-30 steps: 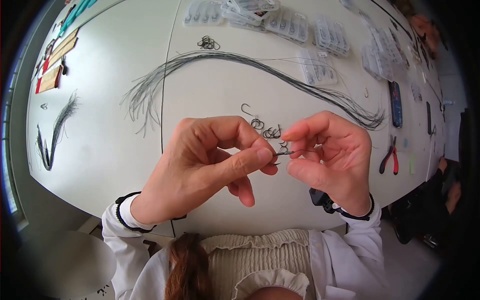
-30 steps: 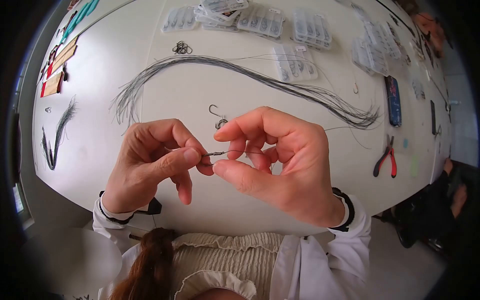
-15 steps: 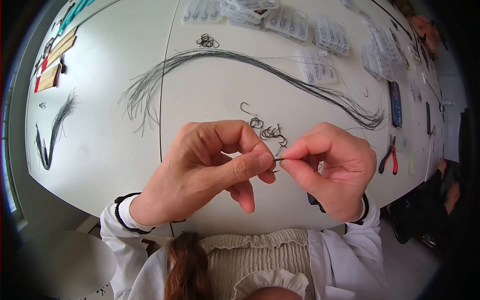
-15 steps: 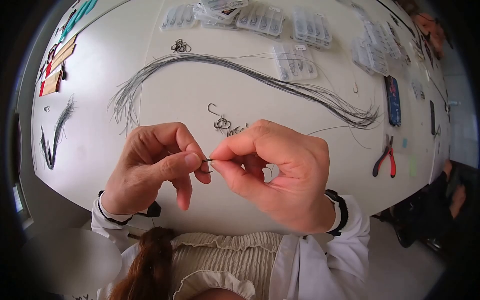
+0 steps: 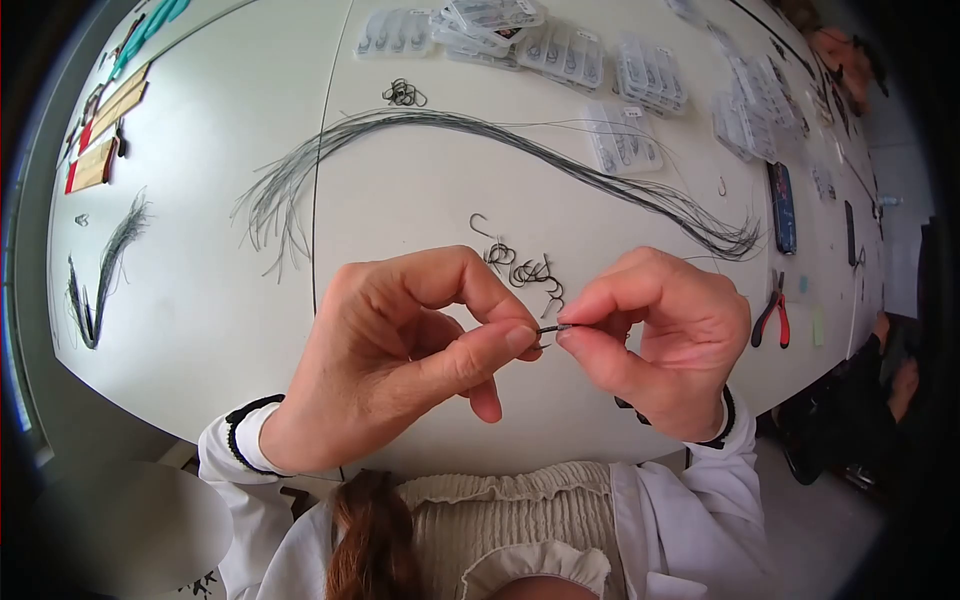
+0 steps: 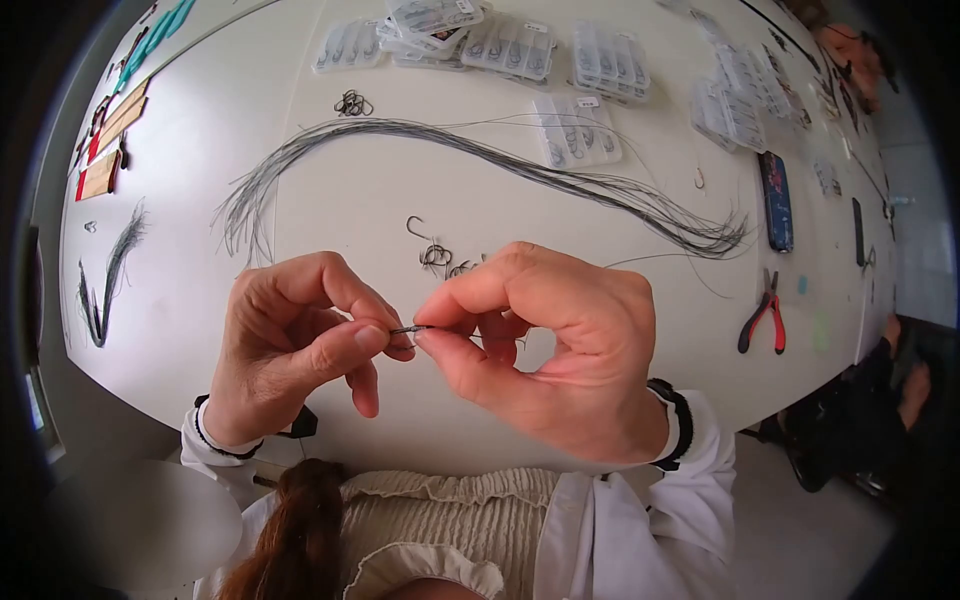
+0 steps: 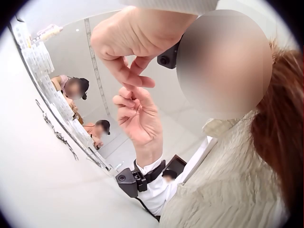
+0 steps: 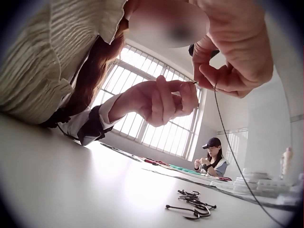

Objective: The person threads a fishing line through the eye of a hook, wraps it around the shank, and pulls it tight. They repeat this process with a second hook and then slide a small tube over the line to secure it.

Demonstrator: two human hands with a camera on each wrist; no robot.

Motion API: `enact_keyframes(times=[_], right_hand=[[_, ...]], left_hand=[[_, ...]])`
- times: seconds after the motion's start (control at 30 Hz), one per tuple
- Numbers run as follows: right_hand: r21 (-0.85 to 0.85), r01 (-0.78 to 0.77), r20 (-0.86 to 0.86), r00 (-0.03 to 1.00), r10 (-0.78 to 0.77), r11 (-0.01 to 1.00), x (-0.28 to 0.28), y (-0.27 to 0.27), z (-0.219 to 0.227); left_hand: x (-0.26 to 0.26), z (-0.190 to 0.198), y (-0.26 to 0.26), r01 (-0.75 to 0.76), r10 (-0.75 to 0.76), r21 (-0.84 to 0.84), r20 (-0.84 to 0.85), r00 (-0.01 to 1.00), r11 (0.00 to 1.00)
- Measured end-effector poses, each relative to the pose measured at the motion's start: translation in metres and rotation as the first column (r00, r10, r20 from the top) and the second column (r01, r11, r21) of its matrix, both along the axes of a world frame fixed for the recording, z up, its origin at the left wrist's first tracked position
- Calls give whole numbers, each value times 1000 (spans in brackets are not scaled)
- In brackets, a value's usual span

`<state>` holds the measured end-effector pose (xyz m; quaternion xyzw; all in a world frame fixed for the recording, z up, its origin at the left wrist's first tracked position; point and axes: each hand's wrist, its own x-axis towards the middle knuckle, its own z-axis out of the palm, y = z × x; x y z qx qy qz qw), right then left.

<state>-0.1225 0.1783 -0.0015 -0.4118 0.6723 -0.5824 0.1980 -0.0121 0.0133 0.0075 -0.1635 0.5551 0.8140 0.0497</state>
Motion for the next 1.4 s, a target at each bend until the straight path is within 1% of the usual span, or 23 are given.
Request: enact_keyframes(times=[0.17, 0.2, 0.23, 0.3, 0.37, 0.47, 0.5, 0.53, 0.57, 0.6, 0.63, 0.7, 0.73, 0.8, 0.83, 0.9, 0.97, 1.0, 1.07, 1.13, 1.2, 1.27, 1.4], right_hand=[[9, 14, 11, 1000, -14, 1000, 3, -2, 0], [18, 6, 5, 1000, -6, 1000, 3, -2, 1], [19, 5, 6, 1000, -5, 1000, 2, -2, 2], [43, -26, -96, 995, 30, 999, 1, -2, 5], [34, -26, -127, 991, 30, 999, 1, -2, 4], [23, -25, -174, 984, 28, 999, -1, -2, 1], [24, -23, -188, 982, 27, 999, -2, -2, 1], [21, -22, -192, 981, 25, 1000, -1, -3, 1], [41, 24, -4, 1000, -24, 999, 1, -5, 2], [68, 65, 183, 980, -76, 996, 2, -6, 3], [67, 66, 182, 980, -77, 996, 1, -6, 6], [123, -8, 291, 956, -28, 992, -3, -3, 11], [124, -7, 292, 956, -29, 992, -4, -1, 11], [114, -67, 215, 976, 42, 991, -6, 2, 9], [114, -67, 216, 976, 41, 991, -6, 2, 7], [46, -44, 136, 990, 38, 998, -5, 0, 1], [54, -41, 151, 988, 32, 998, -5, 1, 1], [62, -37, 167, 986, 26, 997, -5, 2, 1], [49, -33, 166, 986, 25, 998, -4, 0, 0], [36, -29, 166, 986, 22, 999, -3, 0, -1], [30, -9, 208, 978, 2, 1000, -2, 0, -1], [38, 0, 209, 978, -8, 999, -1, 0, 0], [31, 4, 215, 977, -10, 1000, 2, 0, -1]], left_hand=[[-1, 2, 0, 28, -27, -24, 55, 998, 999], [-1, 3, -1, 28, -26, -23, 56, 998, 999], [-1, 4, -2, 45, -45, 5, 94, 995, 999], [-1, 4, -2, 59, -63, 34, 131, 989, 998], [0, 2, -2, 31, -44, 87, 155, 987, 996], [-2, 3, -3, 29, -48, 112, 171, 984, 993], [-2, 3, -3, 30, -49, 109, 168, 985, 994], [-2, 2, -2, 6, -14, 64, 137, 991, 998], [-1, 2, -2, -21, 19, 20, 105, 994, 1000], [-1, 2, -1, -20, 18, 18, 103, 995, 1000], [0, 3, -2, -23, 23, 1, 70, 997, 1000], [1, 2, -2, -27, 28, -16, 39, 999, 999], [1, 2, -2, -21, 22, -42, 26, 999, 999], [1, 1, -1, -15, 16, -68, 14, 1000, 998], [1, 2, -1, -10, 11, -101, 9, 1000, 995], [2, 3, -1, -6, 7, -134, 4, 1000, 991], [2, 3, 0, 8, -28, -260, -71, 997, 966], [2, 3, 0, 8, -28, -260, -72, 997, 966], [3, 1, -2, 9, -99, -478, -163, 982, 879], [4, 0, -2, 2, -96, -479, -171, 981, 878], [3, 1, 0, -6, -92, -480, -178, 980, 877], [1, 5, 3, -32, -22, -413, -126, 992, 910], [2, 2, 2, 25, -77, -361, -130, 988, 932]])
